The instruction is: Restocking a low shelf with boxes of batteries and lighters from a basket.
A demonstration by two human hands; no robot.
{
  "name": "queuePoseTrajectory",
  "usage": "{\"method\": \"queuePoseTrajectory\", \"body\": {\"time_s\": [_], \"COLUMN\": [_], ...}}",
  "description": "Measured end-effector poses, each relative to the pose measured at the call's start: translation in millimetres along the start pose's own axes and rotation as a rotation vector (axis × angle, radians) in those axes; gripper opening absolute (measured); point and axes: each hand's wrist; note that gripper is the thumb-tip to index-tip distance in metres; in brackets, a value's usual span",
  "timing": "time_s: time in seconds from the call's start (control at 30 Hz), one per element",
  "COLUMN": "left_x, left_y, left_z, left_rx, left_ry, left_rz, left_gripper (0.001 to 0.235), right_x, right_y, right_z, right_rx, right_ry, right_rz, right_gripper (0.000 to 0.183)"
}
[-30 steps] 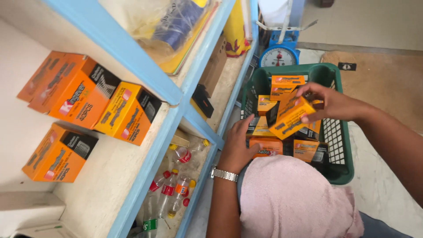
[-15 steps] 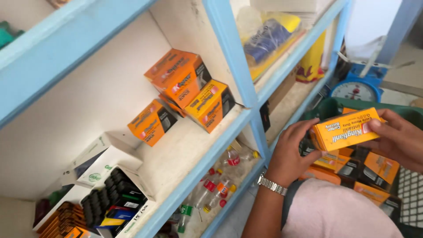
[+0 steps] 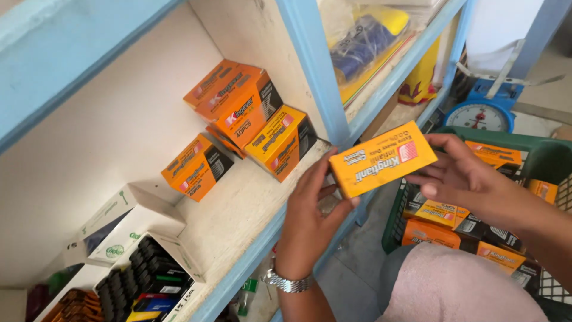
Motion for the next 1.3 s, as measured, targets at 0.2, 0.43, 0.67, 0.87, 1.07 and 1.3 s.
{"method": "queuePoseTrajectory", "body": {"time_s": [0.2,0.43,0.67,0.87,1.07,1.3], "left_x": [54,116,130,133,124,117], "left_y": [-32,-76,-65,-54,-47,-42], "left_z": [-33,-17,32,100,88,74], "left_rx": [0.195,0.225,0.42,0.191,0.349,0.319], "left_ry": [0.049,0.239,0.434,0.725,0.613,0.503], "left_rz": [-0.03,-0.197,-0.62,-0.827,-0.842,-0.918], "left_gripper": [0.072,0.079,0.076,0.08,0.082,0.073], "right_x": [-42,-127,-211,-260,-253,-250], "right_y": [-4,13,80,125,112,103], "right_z": [13,52,15,-15,-8,-6], "right_rx": [0.015,0.121,0.432,0.39,0.662,0.653], "right_ry": [0.123,0.101,-0.38,-0.713,-0.579,-0.588], "right_rz": [0.229,0.53,0.461,0.284,0.186,0.192], "right_gripper": [0.076,0.081,0.088,0.088,0.093,0.045]}}
Point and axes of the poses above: each hand's wrist, its own y-axis towards the middle knuckle, its own x-axis out of the back of the hand, z = x × y, and after that the axes turned 6 degrees about -z, right-handed
